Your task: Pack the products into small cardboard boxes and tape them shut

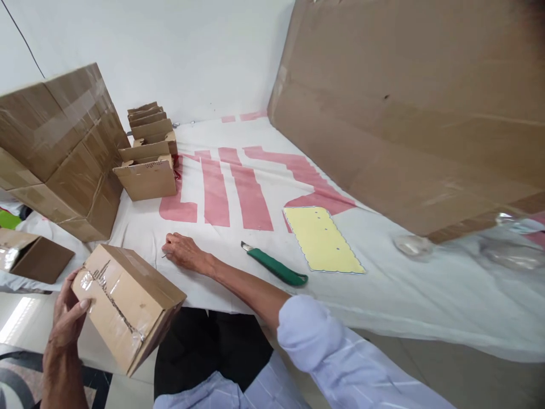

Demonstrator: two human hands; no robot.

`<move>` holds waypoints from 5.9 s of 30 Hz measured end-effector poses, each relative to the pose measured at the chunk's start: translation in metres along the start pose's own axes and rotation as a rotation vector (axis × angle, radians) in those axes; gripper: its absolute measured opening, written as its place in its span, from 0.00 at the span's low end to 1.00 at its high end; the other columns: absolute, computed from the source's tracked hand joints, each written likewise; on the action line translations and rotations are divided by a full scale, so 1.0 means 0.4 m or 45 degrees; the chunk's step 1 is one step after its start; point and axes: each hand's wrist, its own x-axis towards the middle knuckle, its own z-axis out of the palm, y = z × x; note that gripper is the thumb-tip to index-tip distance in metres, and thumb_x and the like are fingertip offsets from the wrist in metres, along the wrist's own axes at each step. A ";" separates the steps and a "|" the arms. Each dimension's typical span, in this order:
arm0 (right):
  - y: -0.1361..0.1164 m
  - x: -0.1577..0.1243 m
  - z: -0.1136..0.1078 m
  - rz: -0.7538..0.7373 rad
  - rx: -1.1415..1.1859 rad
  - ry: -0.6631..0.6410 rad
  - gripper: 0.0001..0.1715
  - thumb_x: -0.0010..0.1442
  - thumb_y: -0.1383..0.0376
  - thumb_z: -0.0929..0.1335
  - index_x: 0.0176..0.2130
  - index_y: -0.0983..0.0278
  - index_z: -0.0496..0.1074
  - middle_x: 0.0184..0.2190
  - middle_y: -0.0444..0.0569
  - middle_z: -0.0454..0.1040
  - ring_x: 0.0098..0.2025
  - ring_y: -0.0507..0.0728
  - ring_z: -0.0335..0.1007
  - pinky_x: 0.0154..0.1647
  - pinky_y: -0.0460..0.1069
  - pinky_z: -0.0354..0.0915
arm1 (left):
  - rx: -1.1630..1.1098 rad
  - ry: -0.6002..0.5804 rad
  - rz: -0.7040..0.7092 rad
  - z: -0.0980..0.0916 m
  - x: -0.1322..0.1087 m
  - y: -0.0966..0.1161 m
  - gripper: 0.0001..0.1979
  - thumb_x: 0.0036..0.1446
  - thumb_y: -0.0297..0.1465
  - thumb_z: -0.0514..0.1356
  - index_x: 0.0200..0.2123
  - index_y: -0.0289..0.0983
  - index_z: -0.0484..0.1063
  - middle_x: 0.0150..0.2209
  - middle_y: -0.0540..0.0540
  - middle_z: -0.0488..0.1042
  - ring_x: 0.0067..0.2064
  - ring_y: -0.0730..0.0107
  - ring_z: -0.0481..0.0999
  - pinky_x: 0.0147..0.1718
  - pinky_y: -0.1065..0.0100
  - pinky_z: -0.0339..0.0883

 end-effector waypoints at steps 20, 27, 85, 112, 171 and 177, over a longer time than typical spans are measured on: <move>-0.020 -0.212 -0.115 0.238 1.918 0.246 0.24 0.51 0.49 0.82 0.32 0.63 0.75 0.30 0.46 0.79 0.32 0.53 0.75 0.37 0.50 0.73 | 0.510 0.148 0.168 0.099 -0.003 0.024 0.41 0.41 0.55 0.74 0.55 0.41 0.74 0.44 0.43 0.78 0.48 0.48 0.77 0.51 0.52 0.72; -0.047 -0.335 -0.187 0.208 1.824 0.482 0.21 0.51 0.54 0.83 0.34 0.62 0.77 0.29 0.45 0.79 0.33 0.54 0.76 0.40 0.52 0.74 | 0.748 0.244 0.176 0.120 -0.042 0.015 0.46 0.43 0.62 0.71 0.58 0.40 0.71 0.54 0.37 0.74 0.53 0.42 0.75 0.56 0.45 0.70; -0.133 -0.532 -0.072 0.159 0.412 0.933 0.21 0.66 0.57 0.69 0.56 0.59 0.71 0.55 0.57 0.74 0.55 0.64 0.75 0.48 0.58 0.78 | 0.183 -0.696 0.474 0.150 -0.220 -0.057 0.30 0.50 0.48 0.75 0.52 0.45 0.72 0.73 0.39 0.61 0.72 0.39 0.65 0.66 0.46 0.65; -0.117 -0.543 -0.129 0.165 0.279 1.015 0.18 0.70 0.53 0.67 0.52 0.60 0.75 0.52 0.57 0.77 0.54 0.65 0.76 0.52 0.61 0.77 | 0.274 -0.733 0.463 0.128 -0.233 -0.061 0.36 0.52 0.50 0.74 0.62 0.46 0.75 0.72 0.38 0.59 0.74 0.38 0.60 0.66 0.46 0.67; -0.358 -0.530 -0.320 -0.430 -0.360 0.741 0.13 0.71 0.67 0.69 0.53 0.57 0.80 0.52 0.55 0.79 0.59 0.67 0.73 0.59 0.65 0.74 | 0.516 -0.631 0.887 0.293 -0.345 -0.004 0.55 0.43 0.35 0.79 0.73 0.44 0.61 0.69 0.34 0.63 0.71 0.37 0.62 0.69 0.39 0.61; -0.377 -0.520 -0.349 -0.439 -0.605 0.498 0.11 0.67 0.70 0.72 0.49 0.59 0.80 0.49 0.54 0.80 0.56 0.66 0.73 0.55 0.61 0.72 | 0.575 -0.570 0.925 0.331 -0.381 0.013 0.55 0.42 0.33 0.79 0.73 0.46 0.61 0.67 0.35 0.64 0.69 0.37 0.64 0.68 0.39 0.62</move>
